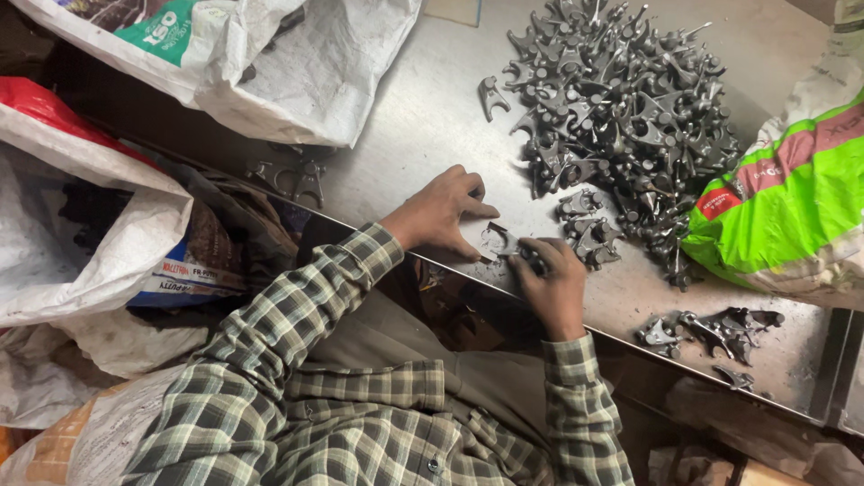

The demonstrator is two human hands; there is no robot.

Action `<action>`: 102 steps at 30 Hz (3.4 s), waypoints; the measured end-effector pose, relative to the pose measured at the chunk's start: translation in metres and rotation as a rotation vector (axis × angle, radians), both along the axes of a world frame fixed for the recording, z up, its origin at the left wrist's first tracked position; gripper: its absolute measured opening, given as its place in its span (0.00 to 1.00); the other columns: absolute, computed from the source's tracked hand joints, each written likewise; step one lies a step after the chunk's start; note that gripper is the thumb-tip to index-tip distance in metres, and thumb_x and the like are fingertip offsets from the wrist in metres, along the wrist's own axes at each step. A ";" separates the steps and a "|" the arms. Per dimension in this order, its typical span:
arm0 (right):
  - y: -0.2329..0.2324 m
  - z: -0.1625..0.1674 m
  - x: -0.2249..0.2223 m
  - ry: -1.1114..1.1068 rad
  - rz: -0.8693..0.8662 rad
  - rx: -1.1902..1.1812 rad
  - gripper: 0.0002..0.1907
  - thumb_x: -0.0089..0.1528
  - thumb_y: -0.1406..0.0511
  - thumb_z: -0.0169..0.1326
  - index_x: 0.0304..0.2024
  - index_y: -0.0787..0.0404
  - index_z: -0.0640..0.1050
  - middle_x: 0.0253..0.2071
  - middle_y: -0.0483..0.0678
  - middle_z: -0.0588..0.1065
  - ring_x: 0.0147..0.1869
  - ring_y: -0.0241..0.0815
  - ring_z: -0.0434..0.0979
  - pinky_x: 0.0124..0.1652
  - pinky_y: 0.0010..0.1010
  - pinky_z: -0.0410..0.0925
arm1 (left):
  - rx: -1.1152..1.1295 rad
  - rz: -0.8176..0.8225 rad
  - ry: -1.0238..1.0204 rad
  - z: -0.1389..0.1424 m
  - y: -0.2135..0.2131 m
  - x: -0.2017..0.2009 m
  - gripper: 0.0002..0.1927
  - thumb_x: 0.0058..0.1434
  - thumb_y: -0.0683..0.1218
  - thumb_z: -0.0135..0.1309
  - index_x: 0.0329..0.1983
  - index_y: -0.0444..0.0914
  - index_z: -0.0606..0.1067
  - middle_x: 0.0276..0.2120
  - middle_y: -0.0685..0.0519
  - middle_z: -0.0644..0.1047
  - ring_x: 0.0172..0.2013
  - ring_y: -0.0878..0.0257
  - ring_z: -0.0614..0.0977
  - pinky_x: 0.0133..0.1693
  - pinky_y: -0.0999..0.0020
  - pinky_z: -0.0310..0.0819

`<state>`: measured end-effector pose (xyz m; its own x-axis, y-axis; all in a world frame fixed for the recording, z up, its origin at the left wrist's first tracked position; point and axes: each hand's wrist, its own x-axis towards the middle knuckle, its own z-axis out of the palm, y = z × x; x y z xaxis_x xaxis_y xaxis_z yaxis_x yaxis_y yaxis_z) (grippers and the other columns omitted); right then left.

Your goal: The person sits at a metal table with a large pile of small dark metal castings. They pick castings one at a time from the pile, turn each piece over in their hands, and place pieces onto the table or into a separate area, working through the pile piece by piece.

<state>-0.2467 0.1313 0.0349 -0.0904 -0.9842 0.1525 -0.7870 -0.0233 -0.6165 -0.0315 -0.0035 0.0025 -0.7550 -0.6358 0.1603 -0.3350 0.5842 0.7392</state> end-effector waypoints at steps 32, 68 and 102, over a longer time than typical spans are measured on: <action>0.021 -0.010 -0.062 0.269 -0.408 0.083 0.15 0.62 0.57 0.65 0.45 0.59 0.83 0.35 0.47 0.81 0.37 0.41 0.79 0.38 0.32 0.70 | 0.027 0.006 -0.035 0.000 0.000 -0.003 0.35 0.34 0.61 0.75 0.48 0.48 0.84 0.44 0.53 0.73 0.47 0.56 0.71 0.51 0.61 0.74; 0.002 -0.013 -0.009 -0.031 -0.061 0.089 0.15 0.58 0.66 0.66 0.47 0.61 0.82 0.41 0.52 0.79 0.40 0.44 0.82 0.40 0.31 0.74 | 0.010 0.014 -0.036 0.004 0.002 -0.001 0.33 0.35 0.60 0.73 0.47 0.48 0.84 0.42 0.54 0.73 0.45 0.56 0.71 0.49 0.61 0.74; -0.018 0.026 -0.051 -0.314 -0.425 -0.383 0.11 0.75 0.64 0.56 0.56 0.63 0.81 0.51 0.51 0.80 0.49 0.37 0.79 0.47 0.28 0.73 | -0.009 0.010 0.034 0.001 0.002 0.001 0.33 0.36 0.60 0.73 0.47 0.46 0.84 0.43 0.51 0.74 0.45 0.54 0.72 0.49 0.60 0.73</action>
<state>-0.2978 0.1131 0.0611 -0.5567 -0.7344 0.3882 -0.5598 -0.0136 -0.8285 -0.0304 -0.0013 0.0034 -0.7426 -0.6418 0.1914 -0.3160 0.5877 0.7448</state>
